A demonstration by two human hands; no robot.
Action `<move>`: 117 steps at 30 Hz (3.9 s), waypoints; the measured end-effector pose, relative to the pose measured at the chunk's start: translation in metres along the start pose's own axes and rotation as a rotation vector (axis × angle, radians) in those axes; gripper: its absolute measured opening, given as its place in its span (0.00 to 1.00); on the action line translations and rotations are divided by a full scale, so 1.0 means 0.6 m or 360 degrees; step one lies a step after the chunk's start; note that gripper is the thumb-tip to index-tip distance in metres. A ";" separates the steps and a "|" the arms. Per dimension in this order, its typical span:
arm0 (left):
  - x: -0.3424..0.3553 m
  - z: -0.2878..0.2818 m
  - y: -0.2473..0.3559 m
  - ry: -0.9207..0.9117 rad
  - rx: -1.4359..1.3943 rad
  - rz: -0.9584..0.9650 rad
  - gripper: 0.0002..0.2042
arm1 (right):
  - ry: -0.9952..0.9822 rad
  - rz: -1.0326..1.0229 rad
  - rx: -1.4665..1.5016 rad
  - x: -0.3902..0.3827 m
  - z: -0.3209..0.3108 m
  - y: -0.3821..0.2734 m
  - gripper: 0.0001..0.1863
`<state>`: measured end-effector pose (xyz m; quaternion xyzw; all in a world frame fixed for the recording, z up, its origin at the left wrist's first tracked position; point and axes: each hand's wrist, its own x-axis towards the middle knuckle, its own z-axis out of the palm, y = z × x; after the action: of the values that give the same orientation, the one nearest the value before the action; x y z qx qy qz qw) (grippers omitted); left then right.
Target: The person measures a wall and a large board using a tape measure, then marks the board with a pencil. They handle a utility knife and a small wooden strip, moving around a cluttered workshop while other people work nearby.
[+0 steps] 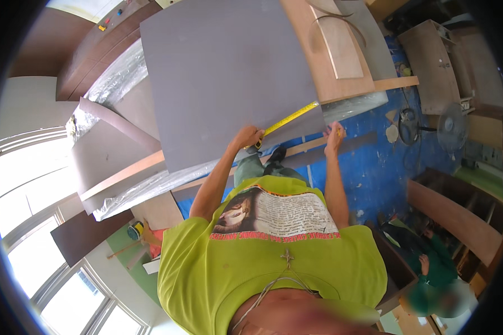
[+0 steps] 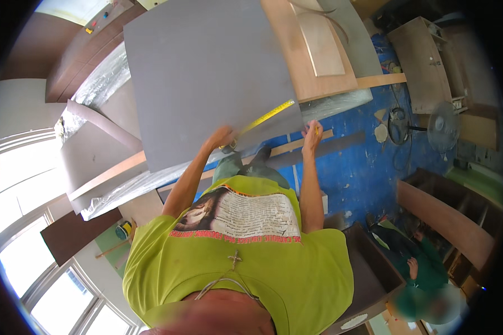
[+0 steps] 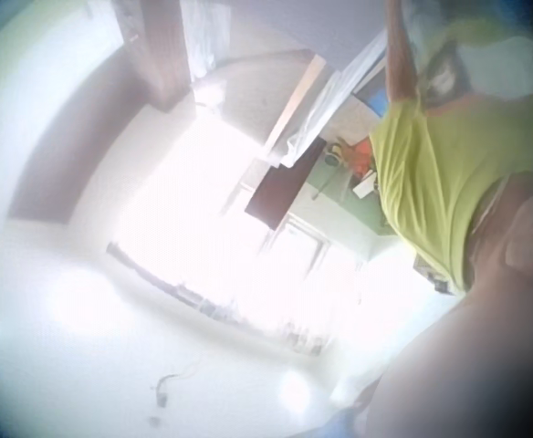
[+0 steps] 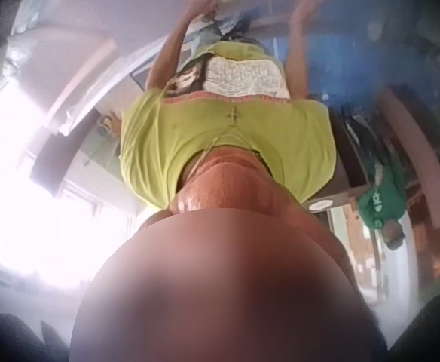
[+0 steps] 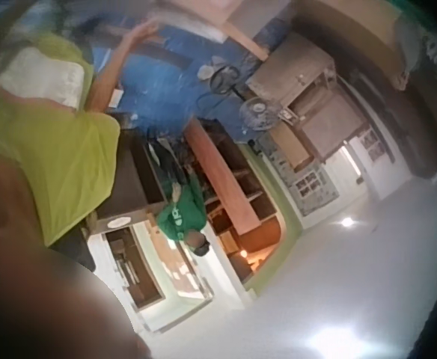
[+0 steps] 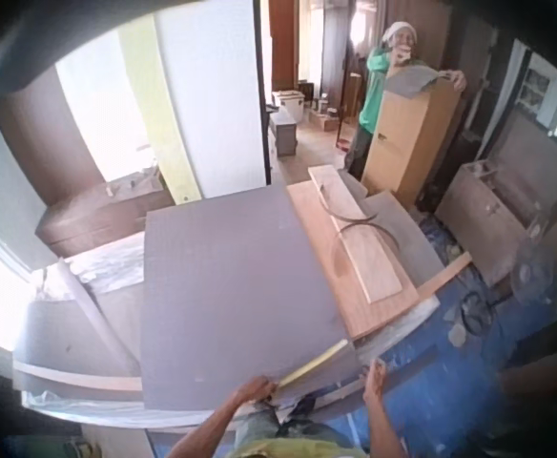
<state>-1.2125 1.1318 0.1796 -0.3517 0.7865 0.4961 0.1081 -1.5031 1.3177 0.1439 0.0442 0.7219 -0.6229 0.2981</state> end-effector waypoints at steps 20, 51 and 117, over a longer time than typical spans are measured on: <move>0.056 -0.209 -0.144 0.0226 -0.0450 -0.0122 0.19 | 0.0185 0.0314 0.0388 -0.073 0.081 0.083 0.25; -0.168 -0.351 -0.471 0.1225 -0.0964 -0.0716 0.19 | 0.0184 -0.0142 -0.0602 -0.044 0.049 0.028 0.16; -0.519 -0.174 -0.648 0.0965 -0.1979 -0.0565 0.13 | -0.0482 0.0212 -0.1214 -0.358 0.019 0.249 0.18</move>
<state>-0.7100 1.0801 0.1183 -0.5934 0.2842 0.7080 -0.2567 -1.2580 1.4062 0.1170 -0.1149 0.8446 -0.2895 0.4355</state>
